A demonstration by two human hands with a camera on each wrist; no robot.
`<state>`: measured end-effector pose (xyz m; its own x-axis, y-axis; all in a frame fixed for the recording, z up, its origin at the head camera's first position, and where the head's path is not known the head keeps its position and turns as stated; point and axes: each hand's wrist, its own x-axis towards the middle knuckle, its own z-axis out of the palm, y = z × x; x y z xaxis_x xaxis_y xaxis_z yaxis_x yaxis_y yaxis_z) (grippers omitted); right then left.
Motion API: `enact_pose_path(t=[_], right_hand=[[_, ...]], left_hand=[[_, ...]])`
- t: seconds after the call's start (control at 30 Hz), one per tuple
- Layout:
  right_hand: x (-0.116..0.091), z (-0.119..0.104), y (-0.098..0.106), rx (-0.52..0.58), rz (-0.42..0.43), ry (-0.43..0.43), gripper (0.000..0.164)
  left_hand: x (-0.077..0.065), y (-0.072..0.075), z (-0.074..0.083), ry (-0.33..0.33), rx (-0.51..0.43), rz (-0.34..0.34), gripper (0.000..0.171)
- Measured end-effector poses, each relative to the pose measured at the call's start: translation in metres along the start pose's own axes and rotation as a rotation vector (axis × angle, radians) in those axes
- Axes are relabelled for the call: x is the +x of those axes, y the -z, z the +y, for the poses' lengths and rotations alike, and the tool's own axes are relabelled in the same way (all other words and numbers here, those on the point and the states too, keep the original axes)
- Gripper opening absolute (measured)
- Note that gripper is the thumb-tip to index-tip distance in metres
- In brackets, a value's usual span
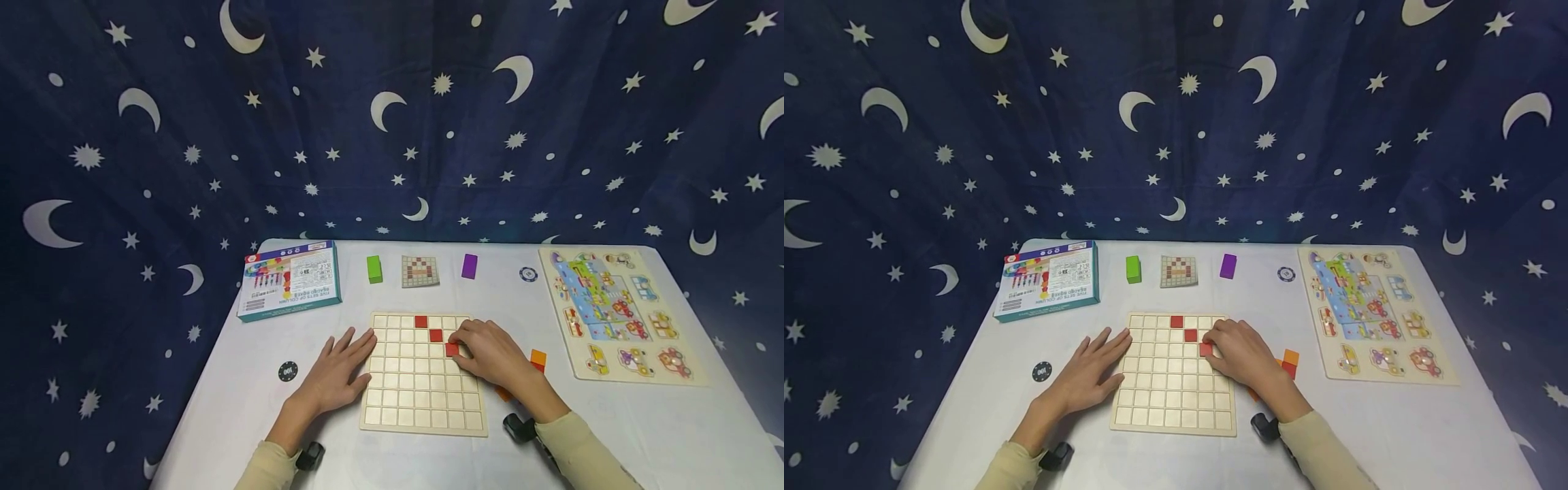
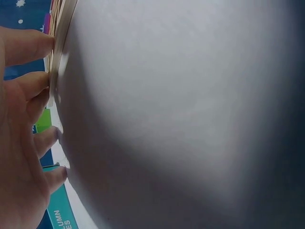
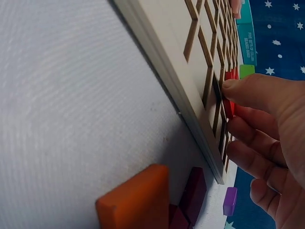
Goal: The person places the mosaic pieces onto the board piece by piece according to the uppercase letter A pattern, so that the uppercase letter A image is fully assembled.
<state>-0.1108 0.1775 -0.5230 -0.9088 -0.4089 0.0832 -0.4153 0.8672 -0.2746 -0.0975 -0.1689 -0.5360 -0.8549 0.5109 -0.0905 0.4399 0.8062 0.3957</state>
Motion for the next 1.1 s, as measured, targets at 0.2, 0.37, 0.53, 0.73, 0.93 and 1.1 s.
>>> enact_pose_path(t=[0.2,0.37,0.53,0.73,0.93,1.1], right_hand=[[-0.001,0.000,0.001,-0.003,-0.009,-0.006,0.028],[-0.005,0.002,0.004,0.000,-0.017,-0.020,0.028],[-0.010,0.009,0.010,-0.008,-0.002,-0.017,0.030],[-0.024,0.025,0.016,-0.027,0.009,-0.052,0.029],[-0.042,0.042,0.018,-0.022,0.003,-0.105,0.027],[-0.055,0.051,0.019,-0.017,0.002,-0.134,0.029]], left_hand=[[0.000,0.000,0.001,0.001,-0.003,0.000,0.070],[0.001,0.000,0.001,0.000,-0.003,-0.003,0.070],[0.000,0.000,0.000,0.008,0.000,-0.004,0.071],[0.000,-0.001,-0.001,0.015,0.004,-0.002,0.071],[0.001,-0.003,-0.002,0.018,0.013,-0.004,0.071],[0.001,-0.002,0.000,0.021,-0.002,-0.005,0.071]])
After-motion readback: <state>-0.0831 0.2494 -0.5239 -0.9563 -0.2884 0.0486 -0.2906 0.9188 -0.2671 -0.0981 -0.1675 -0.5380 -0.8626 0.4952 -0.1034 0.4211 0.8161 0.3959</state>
